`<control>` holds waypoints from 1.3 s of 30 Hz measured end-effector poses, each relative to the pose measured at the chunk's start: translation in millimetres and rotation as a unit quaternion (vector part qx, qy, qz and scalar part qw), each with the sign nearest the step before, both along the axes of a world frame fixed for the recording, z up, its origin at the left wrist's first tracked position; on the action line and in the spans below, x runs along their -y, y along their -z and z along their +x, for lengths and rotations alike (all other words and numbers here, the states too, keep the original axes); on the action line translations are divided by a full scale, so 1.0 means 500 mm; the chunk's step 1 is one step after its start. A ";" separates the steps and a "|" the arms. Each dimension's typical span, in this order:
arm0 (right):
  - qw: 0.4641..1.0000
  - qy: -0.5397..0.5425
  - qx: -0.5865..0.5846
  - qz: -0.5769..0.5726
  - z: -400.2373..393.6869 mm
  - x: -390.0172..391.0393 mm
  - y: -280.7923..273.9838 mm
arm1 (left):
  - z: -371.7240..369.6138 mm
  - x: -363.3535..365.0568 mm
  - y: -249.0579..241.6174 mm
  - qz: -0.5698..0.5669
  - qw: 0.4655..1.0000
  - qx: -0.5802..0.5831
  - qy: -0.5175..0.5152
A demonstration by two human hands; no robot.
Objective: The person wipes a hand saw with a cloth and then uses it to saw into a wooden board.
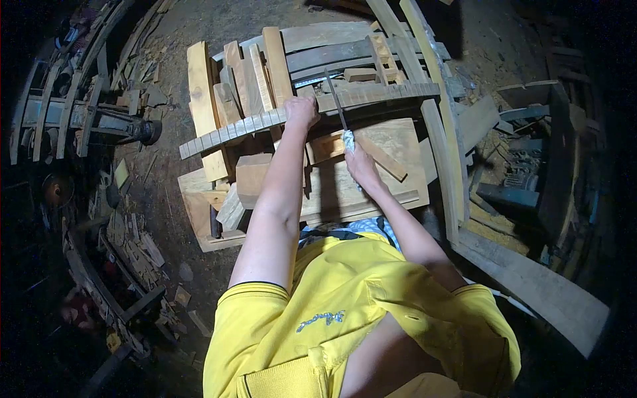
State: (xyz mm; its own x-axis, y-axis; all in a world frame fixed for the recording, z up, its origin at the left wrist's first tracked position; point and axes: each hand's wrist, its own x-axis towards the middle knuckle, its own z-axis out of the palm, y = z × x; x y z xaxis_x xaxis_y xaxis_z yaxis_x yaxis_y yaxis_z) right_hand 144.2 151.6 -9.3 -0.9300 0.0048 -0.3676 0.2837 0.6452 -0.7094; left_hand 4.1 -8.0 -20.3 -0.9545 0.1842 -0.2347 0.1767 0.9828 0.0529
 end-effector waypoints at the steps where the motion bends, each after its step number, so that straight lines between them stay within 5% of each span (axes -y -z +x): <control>1: 1.000 -0.001 0.008 0.003 0.002 -0.001 -0.001 | 0.000 -0.001 -0.002 0.001 1.000 0.000 -0.001; 14: 0.998 -0.013 0.034 0.049 -0.096 0.017 -0.030 | -0.005 0.003 0.012 -0.004 1.000 0.017 0.006; 20: 1.000 -0.006 0.025 0.019 -0.017 0.002 -0.004 | -0.005 0.001 0.010 -0.005 1.000 0.003 0.000; 28: 0.998 -0.033 0.023 0.056 -0.138 0.020 -0.013 | -0.001 -0.002 0.000 -0.015 1.000 0.004 -0.006; 34: 0.996 -0.012 0.067 0.057 -0.050 0.011 -0.025 | 0.000 -0.002 -0.018 -0.018 0.999 0.049 -0.012; 39: 0.996 -0.040 0.046 0.060 -0.149 0.020 -0.005 | -0.001 -0.007 -0.014 -0.023 0.999 0.036 -0.017</control>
State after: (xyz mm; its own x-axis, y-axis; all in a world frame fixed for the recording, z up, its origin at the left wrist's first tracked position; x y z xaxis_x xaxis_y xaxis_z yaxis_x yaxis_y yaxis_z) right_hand 69.6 141.7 -6.8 -0.8914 -0.0182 -0.4529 0.2888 0.7473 -0.5984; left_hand 3.6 -4.4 -13.0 -0.9404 0.1390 -0.3104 0.1399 0.9900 0.0193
